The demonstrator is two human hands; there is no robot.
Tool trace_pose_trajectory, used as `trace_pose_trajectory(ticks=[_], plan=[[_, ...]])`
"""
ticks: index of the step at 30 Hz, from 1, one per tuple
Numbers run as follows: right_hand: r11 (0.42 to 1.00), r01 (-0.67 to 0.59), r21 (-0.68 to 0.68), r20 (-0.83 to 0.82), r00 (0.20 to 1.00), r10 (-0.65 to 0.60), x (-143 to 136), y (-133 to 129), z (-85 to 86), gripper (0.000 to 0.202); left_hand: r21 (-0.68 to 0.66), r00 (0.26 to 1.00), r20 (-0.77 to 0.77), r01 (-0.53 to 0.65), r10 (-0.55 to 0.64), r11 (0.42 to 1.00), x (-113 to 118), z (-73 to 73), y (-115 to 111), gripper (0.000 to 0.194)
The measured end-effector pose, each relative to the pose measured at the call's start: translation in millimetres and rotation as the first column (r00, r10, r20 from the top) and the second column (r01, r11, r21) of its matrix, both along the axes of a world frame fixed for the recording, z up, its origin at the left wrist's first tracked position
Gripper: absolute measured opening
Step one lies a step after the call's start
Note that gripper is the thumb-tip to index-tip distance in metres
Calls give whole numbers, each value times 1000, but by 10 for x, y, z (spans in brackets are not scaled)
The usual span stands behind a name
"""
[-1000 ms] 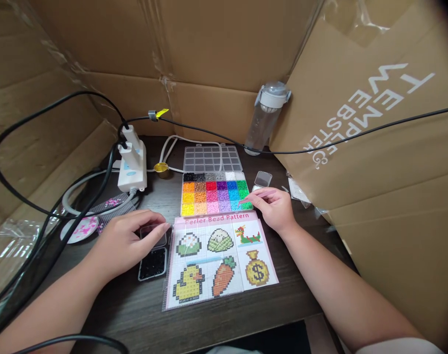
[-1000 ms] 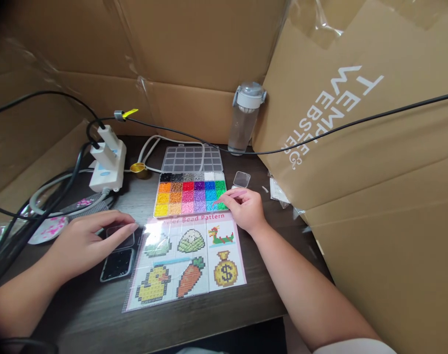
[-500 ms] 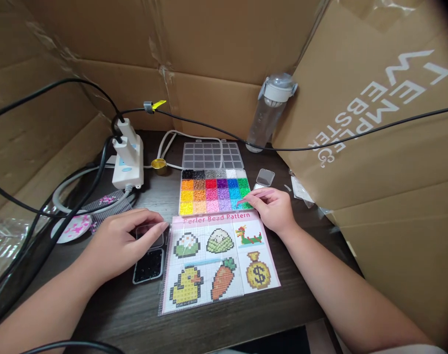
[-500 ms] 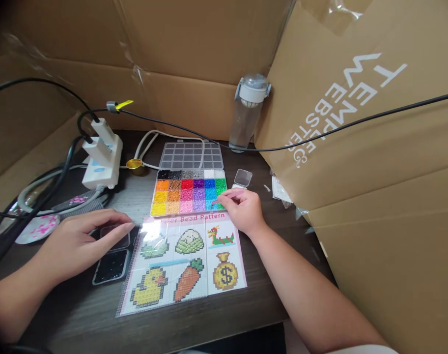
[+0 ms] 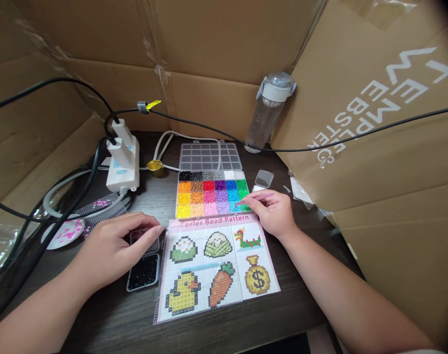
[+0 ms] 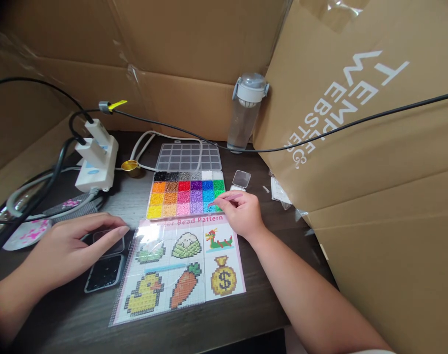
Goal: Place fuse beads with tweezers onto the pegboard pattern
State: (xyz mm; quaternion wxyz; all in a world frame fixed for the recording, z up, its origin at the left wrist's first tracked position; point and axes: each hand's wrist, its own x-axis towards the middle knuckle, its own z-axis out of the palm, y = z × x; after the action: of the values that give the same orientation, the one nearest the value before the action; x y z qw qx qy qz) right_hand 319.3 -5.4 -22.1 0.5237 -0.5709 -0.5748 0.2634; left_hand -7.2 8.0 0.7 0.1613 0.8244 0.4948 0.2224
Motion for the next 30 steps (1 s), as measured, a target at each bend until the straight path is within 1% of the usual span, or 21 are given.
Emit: trace_pose_trajectory(ticks=[5, 11, 16, 30], plan=[[1000, -28, 13, 15, 1000, 28, 23, -11, -10, 10, 15, 1000, -16, 16, -16, 1000, -18, -12, -5, 30], [999, -32, -21, 43, 999, 33, 33, -6, -32, 9, 10, 1000, -7, 16, -16, 1000, -9, -4, -3, 28], [999, -42, -18, 52, 998, 43, 42, -6, -26, 12, 19, 1000, -7, 27, -26, 999, -27, -20, 4, 27], [1000, -19, 8, 39, 999, 19, 45, 13, -37, 10, 13, 1000, 5, 18, -18, 1000, -5, -1, -6, 28]])
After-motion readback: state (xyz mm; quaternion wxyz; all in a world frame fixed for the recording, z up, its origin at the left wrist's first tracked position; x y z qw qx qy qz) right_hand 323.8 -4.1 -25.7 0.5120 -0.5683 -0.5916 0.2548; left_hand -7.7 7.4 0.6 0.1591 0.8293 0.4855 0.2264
